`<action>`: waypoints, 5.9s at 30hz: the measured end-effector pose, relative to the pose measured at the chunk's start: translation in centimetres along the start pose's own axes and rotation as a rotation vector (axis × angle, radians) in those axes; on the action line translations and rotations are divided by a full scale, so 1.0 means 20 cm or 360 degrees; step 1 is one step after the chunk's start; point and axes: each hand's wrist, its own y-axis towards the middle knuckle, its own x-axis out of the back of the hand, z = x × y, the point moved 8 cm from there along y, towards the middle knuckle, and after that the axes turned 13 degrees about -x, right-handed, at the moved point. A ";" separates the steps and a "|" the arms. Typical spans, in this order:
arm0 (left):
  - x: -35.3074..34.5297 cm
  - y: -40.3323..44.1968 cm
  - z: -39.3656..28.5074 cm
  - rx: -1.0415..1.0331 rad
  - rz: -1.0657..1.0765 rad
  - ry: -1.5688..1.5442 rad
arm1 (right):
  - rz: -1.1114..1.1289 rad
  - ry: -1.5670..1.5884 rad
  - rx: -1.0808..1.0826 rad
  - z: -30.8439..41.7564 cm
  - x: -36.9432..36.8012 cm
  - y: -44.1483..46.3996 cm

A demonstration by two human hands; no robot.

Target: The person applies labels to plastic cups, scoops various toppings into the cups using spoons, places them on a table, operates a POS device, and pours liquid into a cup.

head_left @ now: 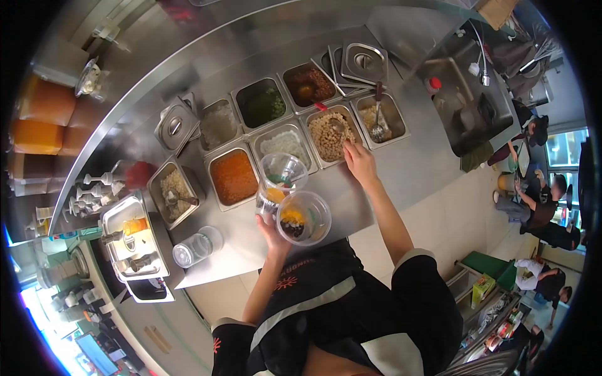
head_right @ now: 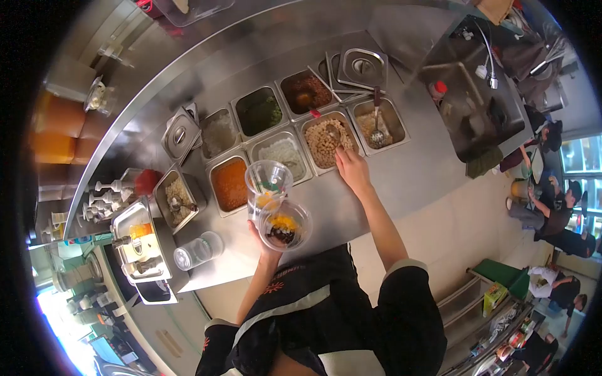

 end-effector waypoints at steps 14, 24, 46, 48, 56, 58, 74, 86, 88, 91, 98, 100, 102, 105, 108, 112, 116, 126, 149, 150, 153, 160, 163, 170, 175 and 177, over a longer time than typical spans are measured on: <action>-0.31 0.15 0.21 0.0049 -0.0378 0.0306 | -0.0037 0.0507 -0.0013 0.20 0.63 -0.04; -0.27 0.31 0.10 -0.0048 0.0070 0.0245 | -0.0080 0.0264 -0.0088 -0.06 0.14 0.01; -0.31 0.56 0.10 -0.0405 -0.0280 0.0180 | -0.0603 0.0604 -0.0236 0.14 0.67 -0.19; -0.36 0.51 0.07 -0.0319 -0.0210 0.0179 | -0.0639 0.0750 -0.0409 -0.01 0.53 -0.19; -0.30 0.20 -0.09 -0.0061 0.0191 0.0186 | -0.0359 0.0980 -0.0931 -0.03 0.24 -0.31; -0.26 0.09 -0.08 0.0071 0.0286 0.0233 | -0.0359 0.1193 -0.0997 0.22 0.53 -0.39; -0.68 -1.57 0.20 0.0621 0.2036 0.0817 | -0.0686 -0.0806 -0.1245 0.65 1.79 -2.38; -1.27 -3.08 -0.25 0.1398 0.2262 -0.1009 | -0.1724 -0.1649 -0.3106 1.08 3.22 -4.67; -1.29 -3.24 -0.15 0.1415 0.2354 -0.1204 | -0.1758 -0.1816 -0.3311 1.09 3.33 -5.05; -1.26 -3.30 -0.01 0.1762 0.2650 -0.1219 | -0.1836 -0.1845 -0.3492 1.10 3.40 -5.37; -1.06 -3.40 0.14 0.1519 0.3615 -0.1398 | -0.1900 -0.1798 -0.3493 0.97 3.30 -5.99; -1.05 -3.37 0.19 0.1065 0.3715 -0.0967 | -0.1966 -0.1564 -0.3544 0.96 3.26 -6.06; -1.03 -3.31 0.23 0.0708 0.3777 -0.0625 | -0.1950 -0.1488 -0.3571 0.94 3.22 -6.12; -0.86 -3.05 0.41 0.0375 0.3637 0.0234 | -0.1377 -0.1626 -0.3723 0.82 3.22 -6.27; -0.74 -2.87 0.48 0.0532 0.3452 0.0337 | -0.1388 -0.1452 -0.3901 0.85 3.23 -6.05; -0.54 -2.61 0.77 0.0462 0.3193 0.0890 | -0.2005 -0.1572 -0.3535 0.93 3.36 -6.03; 0.13 -2.35 1.35 0.1432 0.2695 0.1843 | -0.2045 -0.1647 -0.3807 0.87 3.60 -6.02; 0.56 -2.70 2.14 0.1637 0.2694 0.2670 | -0.0742 -0.0924 -0.4199 0.18 3.80 -6.49; 0.82 -2.00 2.13 0.1581 0.2675 0.3482 | -0.0745 -0.1531 -0.3915 0.44 3.75 -6.04; 0.93 -1.89 2.00 0.1611 0.2651 0.3550 | -0.0741 -0.1543 -0.3820 0.38 3.79 -5.93; 1.32 -1.71 1.64 0.1515 0.2820 0.3474 | -0.0850 -0.1616 -0.3175 0.03 3.81 -5.34; 0.63 -1.59 0.76 -0.0463 0.1202 0.3349 | -0.0562 -0.1266 -0.1855 -0.50 3.09 -3.86; 0.50 -1.33 0.19 -0.1099 0.0326 0.3099 | -0.0560 -0.1235 -0.1632 -0.41 2.89 -3.55; 0.24 -0.74 -1.14 -0.2050 -0.0588 0.3122 | -0.0965 -0.1028 -0.1372 0.00 2.69 -3.08; 0.33 -0.35 -1.43 -0.1346 -0.0239 0.2988 | -0.0549 -0.0622 -0.0928 0.23 2.11 -2.48; 0.28 -0.37 -1.39 -0.1346 0.0208 0.2739 | -0.0300 -0.0662 -0.0540 0.51 1.64 -2.12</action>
